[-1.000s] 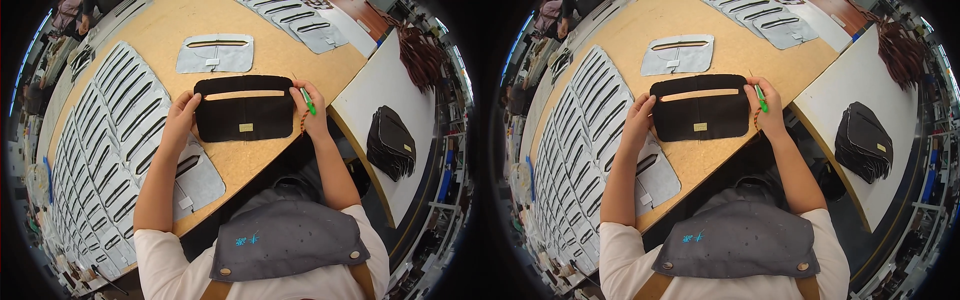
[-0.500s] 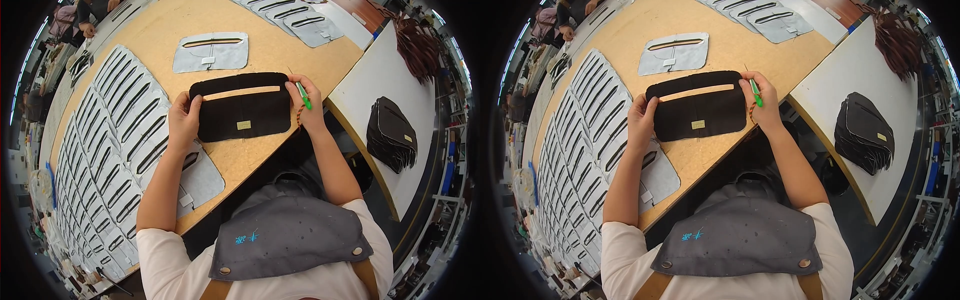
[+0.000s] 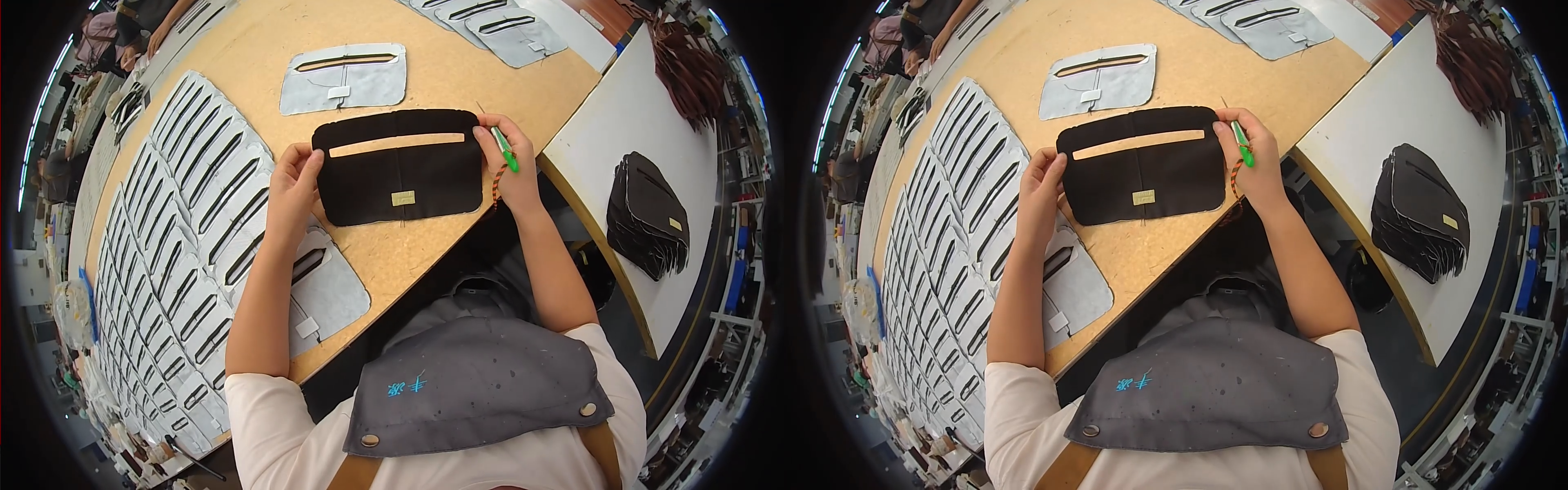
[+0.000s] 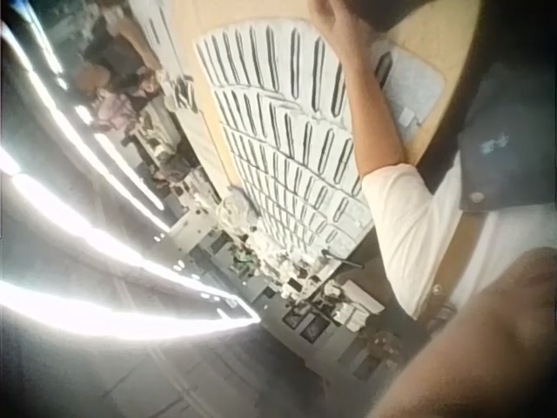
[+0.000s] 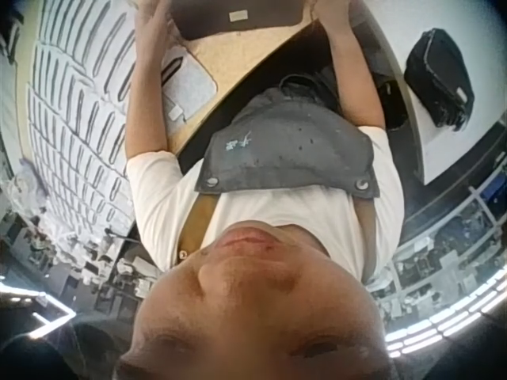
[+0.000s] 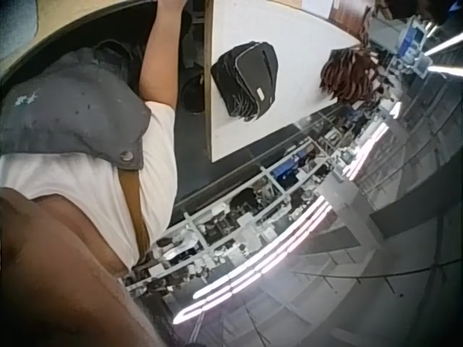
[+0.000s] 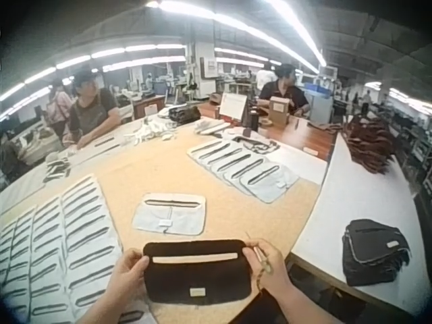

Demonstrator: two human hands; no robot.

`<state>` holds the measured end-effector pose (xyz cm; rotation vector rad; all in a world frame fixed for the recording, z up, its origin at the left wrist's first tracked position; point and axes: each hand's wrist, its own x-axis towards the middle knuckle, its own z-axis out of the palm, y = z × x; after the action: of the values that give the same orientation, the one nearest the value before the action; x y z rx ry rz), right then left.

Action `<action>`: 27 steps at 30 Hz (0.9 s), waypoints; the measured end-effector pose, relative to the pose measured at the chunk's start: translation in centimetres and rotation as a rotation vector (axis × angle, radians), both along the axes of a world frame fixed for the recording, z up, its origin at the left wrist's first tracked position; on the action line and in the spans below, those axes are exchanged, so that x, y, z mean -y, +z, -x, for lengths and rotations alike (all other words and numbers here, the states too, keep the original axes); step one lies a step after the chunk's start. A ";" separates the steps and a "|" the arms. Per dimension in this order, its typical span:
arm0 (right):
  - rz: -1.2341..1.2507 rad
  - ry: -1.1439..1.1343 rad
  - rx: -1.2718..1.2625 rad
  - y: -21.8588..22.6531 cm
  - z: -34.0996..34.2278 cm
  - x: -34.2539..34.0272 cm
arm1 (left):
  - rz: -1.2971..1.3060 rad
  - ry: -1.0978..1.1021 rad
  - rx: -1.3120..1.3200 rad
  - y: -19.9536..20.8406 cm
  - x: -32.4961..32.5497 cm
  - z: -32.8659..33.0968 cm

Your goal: Assembling and inspecting leather wallets and zippered pouches.

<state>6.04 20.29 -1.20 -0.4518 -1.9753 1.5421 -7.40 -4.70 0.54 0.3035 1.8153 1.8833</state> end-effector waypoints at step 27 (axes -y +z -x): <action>-0.735 0.739 -0.027 0.9 1.7 5.4 | 0.431 -0.536 -1.077 0.9 1.4 -2.8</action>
<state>4.38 14.87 -0.29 0.6579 -2.6382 1.0158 -4.59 -6.06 1.46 1.6737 2.3377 0.9152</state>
